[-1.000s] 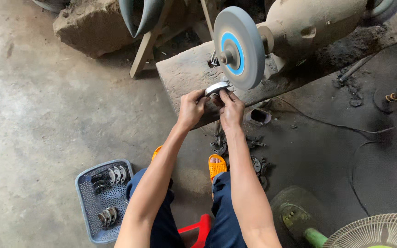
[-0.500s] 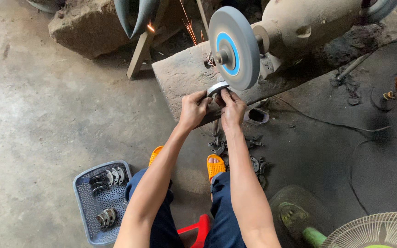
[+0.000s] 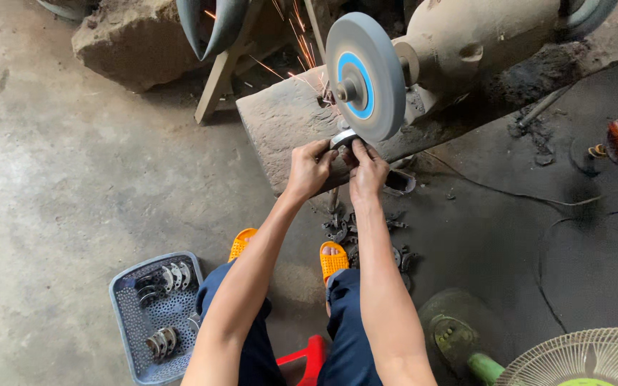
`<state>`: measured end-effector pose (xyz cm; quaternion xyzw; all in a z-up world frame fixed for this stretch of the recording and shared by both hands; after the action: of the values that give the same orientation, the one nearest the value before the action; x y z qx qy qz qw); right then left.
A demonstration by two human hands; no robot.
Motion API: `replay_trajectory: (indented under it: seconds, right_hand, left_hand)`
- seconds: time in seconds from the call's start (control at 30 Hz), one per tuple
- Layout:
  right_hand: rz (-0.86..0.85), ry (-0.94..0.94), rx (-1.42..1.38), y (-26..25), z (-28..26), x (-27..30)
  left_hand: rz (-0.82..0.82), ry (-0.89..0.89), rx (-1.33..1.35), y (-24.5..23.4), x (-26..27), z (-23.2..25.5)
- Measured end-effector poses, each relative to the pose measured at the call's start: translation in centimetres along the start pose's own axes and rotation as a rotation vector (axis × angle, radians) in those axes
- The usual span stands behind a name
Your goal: The person sits on a low stool and uses a bench grinder to smooth the edges of small metal parts. They hold each part against the spinning wheel, generating sparks, then place the finished pieces into a plastic basket. The person repeats this process for several parts.
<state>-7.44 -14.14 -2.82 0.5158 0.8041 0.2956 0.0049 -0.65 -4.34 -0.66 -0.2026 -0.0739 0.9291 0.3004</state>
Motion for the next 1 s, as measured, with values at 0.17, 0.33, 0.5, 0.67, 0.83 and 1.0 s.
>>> replay_trajectory:
  seconds: [0.17, 0.33, 0.5, 0.67, 0.83, 1.0]
  right_hand:
    - [0.003, -0.003, 0.032, 0.0, 0.0, 0.3]
    - [-0.008, 0.014, 0.013, 0.2, 0.8, 0.0]
    - [0.033, 0.012, -0.037, -1.3, 0.3, -1.0]
    - [-0.022, 0.039, -0.052, 0.0, 1.5, -0.5]
    - [-0.148, 0.128, -0.082, 1.1, 0.9, 1.3]
    - [-0.168, 0.17, -0.192, -0.1, -1.0, 1.5]
  left_hand:
    - [0.018, 0.005, 0.013, -0.1, 0.2, -0.4]
    - [0.008, 0.023, -0.016, -0.7, 0.3, -0.3]
    - [0.011, 0.041, 0.044, 1.0, -0.2, 0.6]
    - [0.019, 0.054, -0.018, -0.8, 0.2, -0.8]
    - [0.037, 0.111, -0.095, -2.9, 1.0, -0.1]
    - [0.002, 0.099, -0.015, -2.0, 0.6, 1.6]
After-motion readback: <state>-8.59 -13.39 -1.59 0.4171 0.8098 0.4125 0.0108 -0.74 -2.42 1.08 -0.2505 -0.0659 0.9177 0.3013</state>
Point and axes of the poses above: each hand's wrist, its own x-axis away from the middle knuckle, its own y-axis out of the palm, z = x × y, the point moved 1 cm from there along -x, towards the middle knuckle, and after that the axes turned 4 degrees about -z, right-handed, at the moved point
